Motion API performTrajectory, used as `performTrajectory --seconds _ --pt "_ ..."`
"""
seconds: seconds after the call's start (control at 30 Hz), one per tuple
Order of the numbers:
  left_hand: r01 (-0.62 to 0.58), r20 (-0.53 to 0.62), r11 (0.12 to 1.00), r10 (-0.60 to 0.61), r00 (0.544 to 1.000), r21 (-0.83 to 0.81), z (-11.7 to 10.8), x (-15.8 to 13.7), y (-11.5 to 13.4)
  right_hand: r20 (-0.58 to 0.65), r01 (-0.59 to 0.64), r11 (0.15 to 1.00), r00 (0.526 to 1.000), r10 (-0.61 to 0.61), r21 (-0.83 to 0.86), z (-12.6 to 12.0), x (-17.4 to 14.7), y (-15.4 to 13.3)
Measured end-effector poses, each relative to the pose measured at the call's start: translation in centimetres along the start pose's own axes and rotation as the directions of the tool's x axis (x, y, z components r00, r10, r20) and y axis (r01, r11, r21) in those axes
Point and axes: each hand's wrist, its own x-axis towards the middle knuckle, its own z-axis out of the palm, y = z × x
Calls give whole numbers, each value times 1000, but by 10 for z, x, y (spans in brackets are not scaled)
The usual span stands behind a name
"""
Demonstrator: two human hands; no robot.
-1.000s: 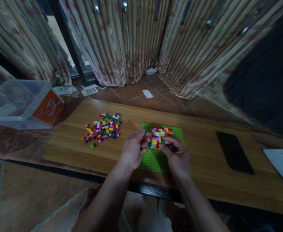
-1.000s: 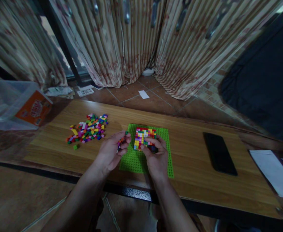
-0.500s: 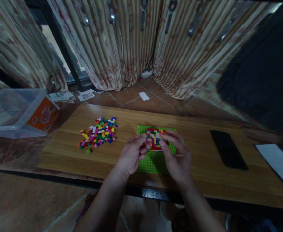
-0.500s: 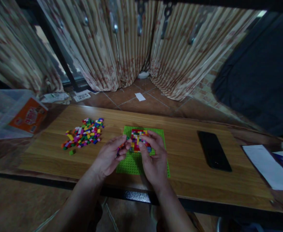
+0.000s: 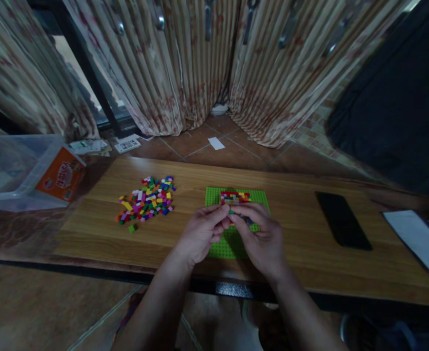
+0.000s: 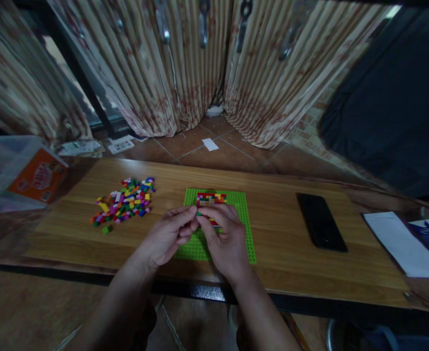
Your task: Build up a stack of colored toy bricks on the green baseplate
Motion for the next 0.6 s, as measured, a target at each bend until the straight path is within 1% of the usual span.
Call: performTrajectory --seconds 0.13,0.2,0.27,0.33,0.4,0.5,0.6 --pt "16 12 999 -15 1000 -33 0 0 1 -32 -59 989 997 64 138 3 0 0" --pt "43 35 997 -41 999 -66 0 -1 1 -27 -90 973 995 98 212 4 0 0" --pt "59 57 993 -53 997 -98 0 -1 2 -18 -105 964 993 113 245 5 -1 0" --pt "54 68 992 -47 997 -114 -1 -1 1 -18 -99 969 994 106 227 4 -1 0" --pt "39 65 993 -32 997 -114 -1 0 0 -18 -72 982 997 76 173 3 -1 0" --pt "21 40 994 -16 999 -103 -1 1 -2 -31 -22 996 999 24 84 2 -1 1" --pt "9 6 996 -9 1000 -84 1 2 -4 -45 14 999 999 -13 33 2 -1 0"
